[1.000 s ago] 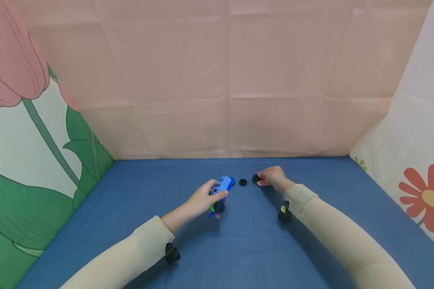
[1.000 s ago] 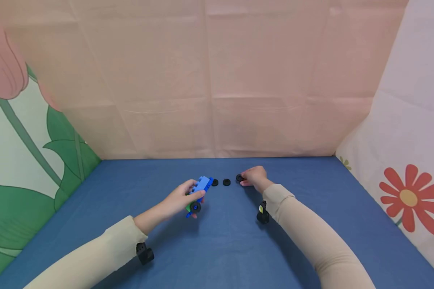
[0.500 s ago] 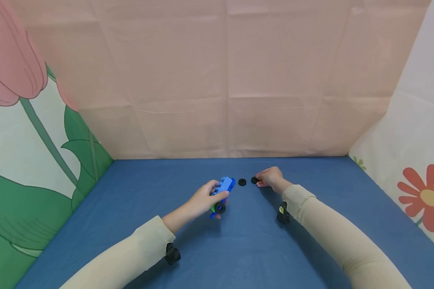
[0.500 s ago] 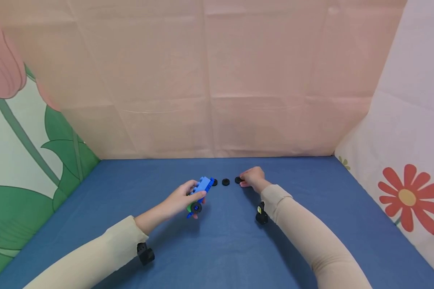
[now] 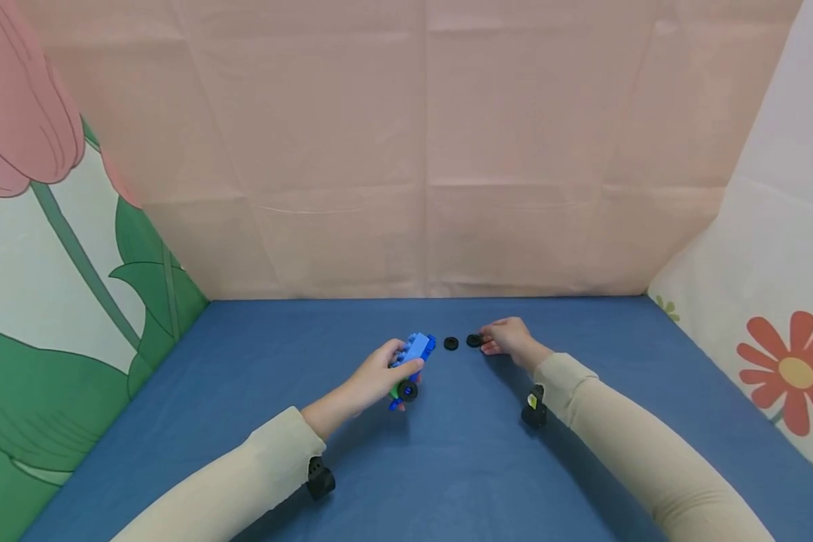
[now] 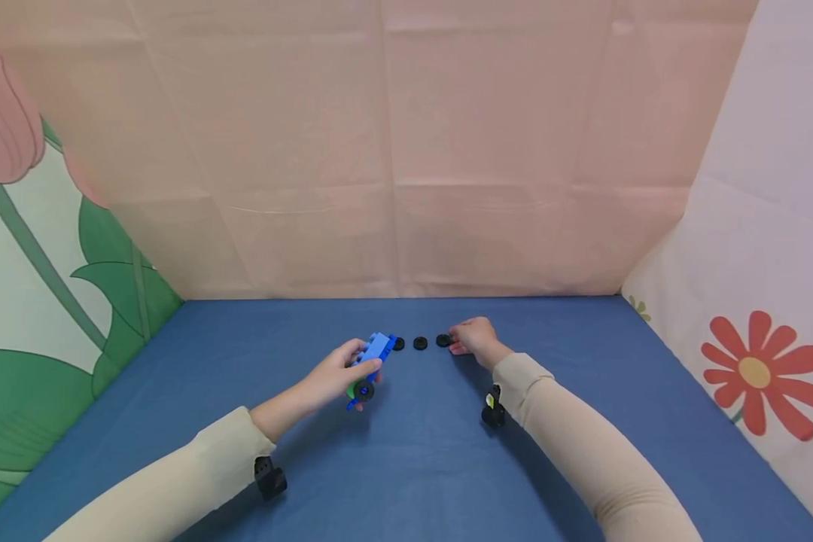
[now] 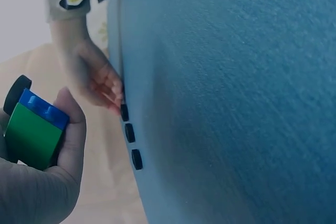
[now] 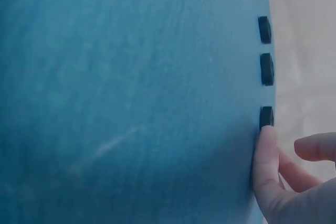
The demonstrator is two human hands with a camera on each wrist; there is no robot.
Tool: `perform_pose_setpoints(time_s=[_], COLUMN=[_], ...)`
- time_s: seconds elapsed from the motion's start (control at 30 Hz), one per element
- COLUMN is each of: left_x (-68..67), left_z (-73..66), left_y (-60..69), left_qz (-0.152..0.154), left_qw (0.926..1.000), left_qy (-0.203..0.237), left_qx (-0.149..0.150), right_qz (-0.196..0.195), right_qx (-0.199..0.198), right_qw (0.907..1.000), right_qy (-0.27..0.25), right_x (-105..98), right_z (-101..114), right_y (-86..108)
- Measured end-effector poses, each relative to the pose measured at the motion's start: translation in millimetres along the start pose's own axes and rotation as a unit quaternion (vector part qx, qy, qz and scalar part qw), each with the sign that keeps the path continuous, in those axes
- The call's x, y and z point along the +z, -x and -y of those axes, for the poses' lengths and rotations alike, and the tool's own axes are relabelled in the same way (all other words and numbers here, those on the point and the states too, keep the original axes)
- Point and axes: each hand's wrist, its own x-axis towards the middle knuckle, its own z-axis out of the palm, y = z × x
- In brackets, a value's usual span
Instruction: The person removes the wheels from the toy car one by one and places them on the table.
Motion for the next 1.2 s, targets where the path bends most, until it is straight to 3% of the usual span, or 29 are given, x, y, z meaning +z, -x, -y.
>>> perform_pose_setpoints(time_s=[0.27, 0.53, 0.9, 1.03, 1.2], left_x=[1.6, -1.8, -4.2, -4.6, -4.1], left_z=[-0.9, -8.2, -6.2, -7.2, -8.1], left_y=[-0.4, -2.8, -3.1, -4.5, -5.2], left_qz=[-0.010, -0.006, -0.007, -0.006, 0.001], left_qw=[0.9999, 0.9995, 0.9998, 0.9997, 0.9995], left_qy=[0.010, 0.029, 0.021, 0.022, 0.027], left_qx=[0.008, 0.014, 0.003, 0.008, 0.014], right_qz=[0.001, 0.072, 0.133, 0.188, 0.266], right_qx=[-0.039, -0.086, -0.112, -0.137, -0.192], right_qw=[0.9991, 0.9930, 0.9827, 0.9691, 0.9358], right_qy=[0.017, 0.037, 0.063, 0.083, 0.130], right_x=[8, 20, 32, 37, 44], right_z=[14, 32, 43, 43, 45], right_y=[19.0, 46.9, 69.8, 77.6, 90.5])
